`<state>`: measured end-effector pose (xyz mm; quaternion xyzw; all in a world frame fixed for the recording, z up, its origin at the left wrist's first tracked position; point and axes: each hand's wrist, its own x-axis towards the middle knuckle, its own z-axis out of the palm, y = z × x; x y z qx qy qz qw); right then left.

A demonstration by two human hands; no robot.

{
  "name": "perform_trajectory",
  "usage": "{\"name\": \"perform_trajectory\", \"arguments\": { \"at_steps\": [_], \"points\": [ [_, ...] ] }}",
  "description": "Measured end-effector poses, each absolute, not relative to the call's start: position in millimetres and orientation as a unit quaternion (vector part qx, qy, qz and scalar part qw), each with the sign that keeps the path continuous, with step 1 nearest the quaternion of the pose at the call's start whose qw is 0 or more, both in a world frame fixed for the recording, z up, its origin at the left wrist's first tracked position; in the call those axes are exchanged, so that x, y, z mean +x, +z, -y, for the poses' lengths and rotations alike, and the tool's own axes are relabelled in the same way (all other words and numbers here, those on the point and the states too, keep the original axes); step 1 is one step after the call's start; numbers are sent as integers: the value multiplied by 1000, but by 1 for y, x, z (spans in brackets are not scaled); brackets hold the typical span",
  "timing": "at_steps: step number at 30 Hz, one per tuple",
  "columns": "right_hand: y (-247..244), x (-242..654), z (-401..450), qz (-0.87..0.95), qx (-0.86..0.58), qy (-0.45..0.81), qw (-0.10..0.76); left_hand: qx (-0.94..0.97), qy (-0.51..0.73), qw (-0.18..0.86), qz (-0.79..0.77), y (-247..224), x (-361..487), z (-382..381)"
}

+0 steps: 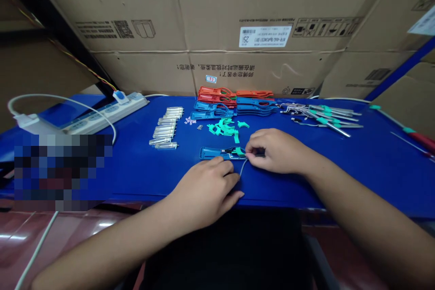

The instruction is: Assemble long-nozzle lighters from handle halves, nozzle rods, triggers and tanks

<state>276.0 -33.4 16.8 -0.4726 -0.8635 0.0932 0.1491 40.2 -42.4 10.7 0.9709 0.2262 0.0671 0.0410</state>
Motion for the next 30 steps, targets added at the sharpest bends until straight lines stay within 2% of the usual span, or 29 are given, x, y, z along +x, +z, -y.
{"name": "perform_trajectory", "arguments": {
  "at_steps": [4,9,12,15,21,30],
  "points": [
    [15,276,32,865,-467,103,150,970,71,52,-226,7,40,45],
    [14,278,30,865,-461,119,156,963,106,132,-211,15,30,22],
    [15,279,30,864,-460,127,160,942,146,111,-280,18,22,8],
    [17,279,30,863,-458,127,172,937,108,95,-318,9,17,6],
    [15,281,29,866,-447,137,178,945,59,86,-310,-13,14,17],
    [10,277,30,873,-437,129,176,944,72,93,-308,-11,14,18]
  ]
}}
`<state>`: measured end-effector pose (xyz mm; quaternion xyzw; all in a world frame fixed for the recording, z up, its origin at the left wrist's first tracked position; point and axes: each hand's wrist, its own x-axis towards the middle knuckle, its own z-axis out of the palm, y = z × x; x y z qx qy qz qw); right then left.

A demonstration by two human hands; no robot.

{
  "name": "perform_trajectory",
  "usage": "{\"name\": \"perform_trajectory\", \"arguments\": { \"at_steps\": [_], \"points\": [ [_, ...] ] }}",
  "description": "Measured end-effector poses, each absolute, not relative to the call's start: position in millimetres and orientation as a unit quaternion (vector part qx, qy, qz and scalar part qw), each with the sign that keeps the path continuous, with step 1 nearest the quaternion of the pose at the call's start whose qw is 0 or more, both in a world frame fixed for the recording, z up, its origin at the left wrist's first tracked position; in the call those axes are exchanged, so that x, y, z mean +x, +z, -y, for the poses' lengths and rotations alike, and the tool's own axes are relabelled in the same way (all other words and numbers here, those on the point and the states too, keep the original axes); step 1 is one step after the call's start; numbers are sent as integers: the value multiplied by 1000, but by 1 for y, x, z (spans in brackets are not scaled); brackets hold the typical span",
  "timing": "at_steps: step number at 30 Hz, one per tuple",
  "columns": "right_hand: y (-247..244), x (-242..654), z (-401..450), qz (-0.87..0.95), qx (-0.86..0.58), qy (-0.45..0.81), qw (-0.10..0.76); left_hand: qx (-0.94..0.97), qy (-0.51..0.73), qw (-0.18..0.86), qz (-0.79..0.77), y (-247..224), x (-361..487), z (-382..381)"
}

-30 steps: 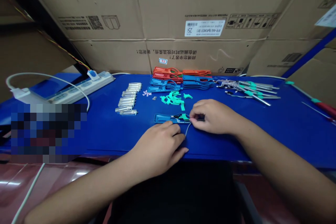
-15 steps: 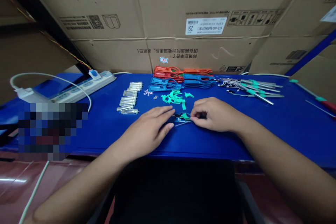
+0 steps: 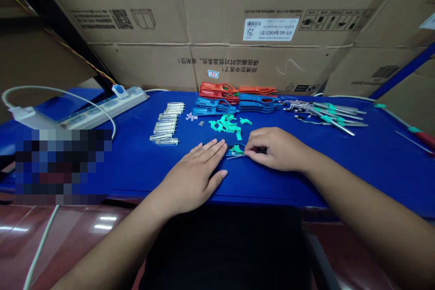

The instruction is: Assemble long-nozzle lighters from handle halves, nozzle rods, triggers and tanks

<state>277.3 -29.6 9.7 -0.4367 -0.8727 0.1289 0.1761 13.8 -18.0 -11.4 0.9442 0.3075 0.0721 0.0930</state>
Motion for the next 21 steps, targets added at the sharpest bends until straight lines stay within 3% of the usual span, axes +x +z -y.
{"name": "perform_trajectory", "arguments": {
  "at_steps": [6,11,15,21],
  "points": [
    [6,276,31,888,-406,110,185,940,87,107,-312,-11,15,18],
    [5,280,28,868,-407,205,196,939,81,104,-316,-9,15,20],
    [12,272,21,815,-484,286,140,941,96,92,-312,-8,14,22],
    [18,263,10,773,-555,302,56,929,156,102,-318,-10,21,15]
  ]
}}
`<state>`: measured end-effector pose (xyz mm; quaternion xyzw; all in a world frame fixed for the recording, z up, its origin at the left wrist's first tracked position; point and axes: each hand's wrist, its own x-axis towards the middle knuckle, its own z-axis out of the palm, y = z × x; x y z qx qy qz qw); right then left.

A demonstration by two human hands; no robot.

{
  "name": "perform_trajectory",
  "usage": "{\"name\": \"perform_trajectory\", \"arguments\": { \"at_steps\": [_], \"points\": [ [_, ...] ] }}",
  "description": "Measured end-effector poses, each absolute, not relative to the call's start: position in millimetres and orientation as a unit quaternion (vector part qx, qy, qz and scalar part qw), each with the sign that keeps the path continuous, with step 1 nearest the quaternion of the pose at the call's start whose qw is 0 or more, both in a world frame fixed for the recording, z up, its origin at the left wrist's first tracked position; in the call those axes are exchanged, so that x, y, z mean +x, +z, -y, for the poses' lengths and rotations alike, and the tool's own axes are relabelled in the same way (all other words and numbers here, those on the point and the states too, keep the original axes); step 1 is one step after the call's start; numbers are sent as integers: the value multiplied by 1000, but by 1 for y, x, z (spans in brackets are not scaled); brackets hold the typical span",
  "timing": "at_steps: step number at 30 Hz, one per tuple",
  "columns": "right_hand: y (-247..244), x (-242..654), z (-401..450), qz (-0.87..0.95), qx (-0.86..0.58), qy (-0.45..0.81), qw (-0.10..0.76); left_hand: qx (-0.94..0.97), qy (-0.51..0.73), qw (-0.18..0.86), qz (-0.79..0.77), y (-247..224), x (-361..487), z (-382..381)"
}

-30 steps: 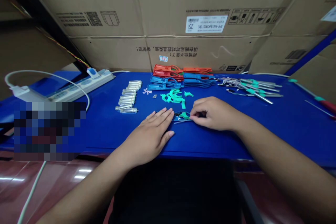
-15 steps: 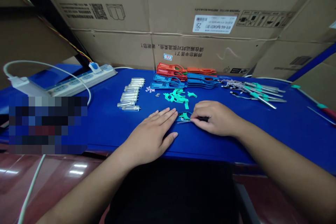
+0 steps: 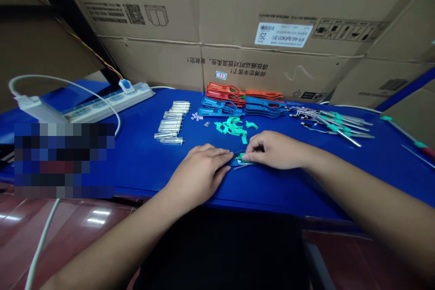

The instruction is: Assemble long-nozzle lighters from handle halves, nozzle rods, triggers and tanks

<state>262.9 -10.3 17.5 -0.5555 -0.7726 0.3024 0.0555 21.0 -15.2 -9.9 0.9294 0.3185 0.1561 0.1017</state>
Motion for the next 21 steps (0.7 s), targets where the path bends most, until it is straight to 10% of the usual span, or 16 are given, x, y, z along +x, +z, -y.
{"name": "perform_trajectory", "arguments": {
  "at_steps": [21],
  "points": [
    [32,242,13,795,-557,230,-70,906,148,223,-327,-9,28,15]
  ]
}}
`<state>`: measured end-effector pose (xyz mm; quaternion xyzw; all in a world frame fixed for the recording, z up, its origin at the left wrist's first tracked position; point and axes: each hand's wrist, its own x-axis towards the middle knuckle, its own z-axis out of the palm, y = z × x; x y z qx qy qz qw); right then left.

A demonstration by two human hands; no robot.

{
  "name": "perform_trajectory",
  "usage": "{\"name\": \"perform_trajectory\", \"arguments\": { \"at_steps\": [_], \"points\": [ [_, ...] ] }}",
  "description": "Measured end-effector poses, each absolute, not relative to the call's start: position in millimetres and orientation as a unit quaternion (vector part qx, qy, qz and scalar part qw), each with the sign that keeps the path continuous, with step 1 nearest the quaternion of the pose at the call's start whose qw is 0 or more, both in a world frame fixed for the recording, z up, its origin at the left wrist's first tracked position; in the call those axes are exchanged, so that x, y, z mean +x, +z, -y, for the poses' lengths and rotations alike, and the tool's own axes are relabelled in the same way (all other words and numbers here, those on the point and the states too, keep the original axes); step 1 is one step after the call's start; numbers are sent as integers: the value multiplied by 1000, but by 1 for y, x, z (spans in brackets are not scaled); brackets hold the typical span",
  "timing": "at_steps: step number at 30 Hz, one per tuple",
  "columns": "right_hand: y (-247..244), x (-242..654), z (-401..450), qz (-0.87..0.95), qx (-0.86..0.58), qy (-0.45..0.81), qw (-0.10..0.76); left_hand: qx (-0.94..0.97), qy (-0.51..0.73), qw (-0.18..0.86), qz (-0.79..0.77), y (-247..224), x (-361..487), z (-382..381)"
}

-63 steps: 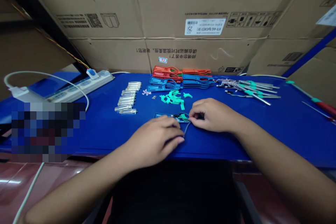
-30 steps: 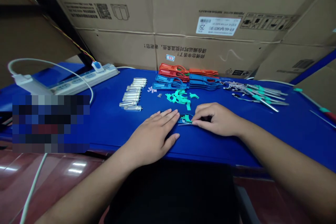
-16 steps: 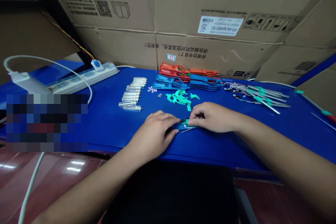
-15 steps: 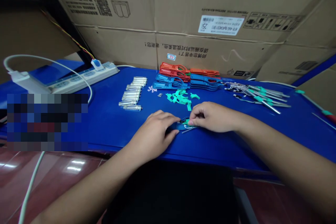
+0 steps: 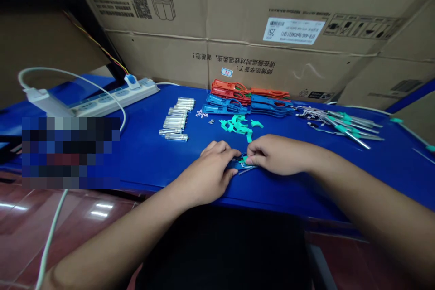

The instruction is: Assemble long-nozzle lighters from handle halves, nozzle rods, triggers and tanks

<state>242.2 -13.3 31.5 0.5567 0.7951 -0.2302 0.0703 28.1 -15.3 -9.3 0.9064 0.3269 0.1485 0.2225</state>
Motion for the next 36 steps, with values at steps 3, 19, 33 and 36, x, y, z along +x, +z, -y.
{"name": "perform_trajectory", "arguments": {
  "at_steps": [3,19,33,36],
  "points": [
    [30,241,14,-792,555,-246,65,908,151,221,-322,-10,29,15],
    [33,234,32,-782,586,-213,-25,909,164,224,-310,-13,26,14],
    [14,263,55,-856,476,-164,-120,927,157,143,-310,-13,24,21],
    [10,264,56,-851,470,-181,-149,930,147,131,-309,-12,24,23]
  ]
}}
